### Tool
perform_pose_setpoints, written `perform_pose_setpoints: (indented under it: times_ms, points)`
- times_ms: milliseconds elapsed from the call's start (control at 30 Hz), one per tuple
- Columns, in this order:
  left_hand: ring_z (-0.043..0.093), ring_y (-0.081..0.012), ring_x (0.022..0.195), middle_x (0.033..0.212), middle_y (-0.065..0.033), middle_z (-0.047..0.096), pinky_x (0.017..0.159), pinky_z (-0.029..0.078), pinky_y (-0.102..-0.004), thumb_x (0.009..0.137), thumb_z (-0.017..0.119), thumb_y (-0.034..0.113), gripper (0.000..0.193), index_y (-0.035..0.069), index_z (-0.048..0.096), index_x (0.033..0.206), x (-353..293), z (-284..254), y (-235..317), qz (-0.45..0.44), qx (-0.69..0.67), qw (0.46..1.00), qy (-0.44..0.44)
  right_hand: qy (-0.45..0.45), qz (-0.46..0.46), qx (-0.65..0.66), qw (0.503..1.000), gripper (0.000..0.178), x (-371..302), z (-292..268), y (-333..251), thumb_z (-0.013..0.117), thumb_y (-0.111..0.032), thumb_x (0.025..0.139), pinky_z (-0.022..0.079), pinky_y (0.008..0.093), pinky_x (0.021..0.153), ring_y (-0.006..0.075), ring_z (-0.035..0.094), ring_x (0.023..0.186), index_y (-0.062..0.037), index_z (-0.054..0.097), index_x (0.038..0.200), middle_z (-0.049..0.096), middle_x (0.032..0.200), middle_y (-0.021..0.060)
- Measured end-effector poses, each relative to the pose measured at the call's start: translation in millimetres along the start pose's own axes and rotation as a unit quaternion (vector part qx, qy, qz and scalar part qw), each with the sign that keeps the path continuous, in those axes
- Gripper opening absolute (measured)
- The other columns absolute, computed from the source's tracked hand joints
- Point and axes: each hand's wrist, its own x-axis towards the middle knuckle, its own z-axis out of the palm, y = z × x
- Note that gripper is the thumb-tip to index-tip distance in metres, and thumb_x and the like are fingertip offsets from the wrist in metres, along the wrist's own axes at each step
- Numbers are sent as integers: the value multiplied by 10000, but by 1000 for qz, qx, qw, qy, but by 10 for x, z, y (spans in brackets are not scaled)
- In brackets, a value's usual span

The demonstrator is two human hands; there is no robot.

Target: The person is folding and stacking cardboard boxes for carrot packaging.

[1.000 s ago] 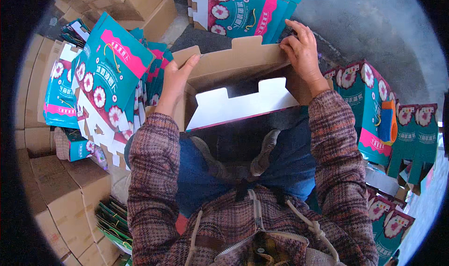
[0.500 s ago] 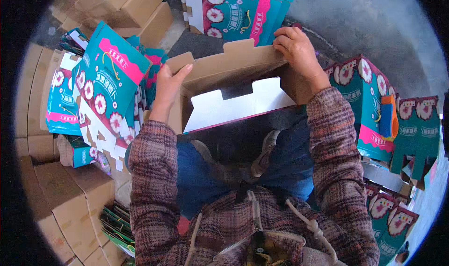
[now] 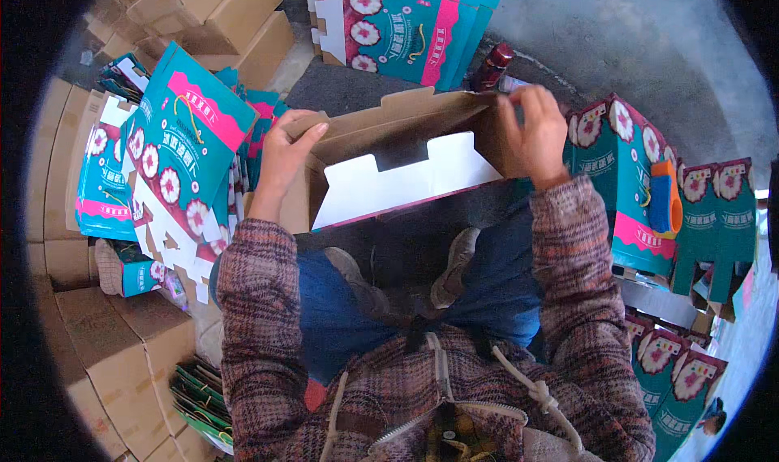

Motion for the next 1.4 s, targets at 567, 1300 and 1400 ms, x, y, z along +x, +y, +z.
perform_pose_setpoints:
  times_ms: [567,1300,1400]
  points:
    - [612,-143,956,1003,-64,660,855,464,-279,879,626,147,221,1,634,1045,-387,-104,285,55,15,995,-86,-255,4,328,910,288,-754,-292,-217,703,-222,817,483,390,753,336,630,868,-20,590,988,625,890,178]
    - [576,-361,1058,1146,-253,572,880,458,-386,851,640,317,631,-60,403,1299,-1267,421,719,84,196,862,-461,-218,-129,120,960,245,-1174,-357,149,676,-115,740,498,403,810,308,580,994,-106,647,983,620,1038,97]
    - [573,-287,1073,1151,-239,568,907,444,-366,876,622,392,697,-55,364,1344,-1360,666,809,-8,118,855,-504,-216,-88,89,968,261,-1204,-369,138,685,-139,753,501,399,815,320,580,997,-98,642,1008,607,1074,108]
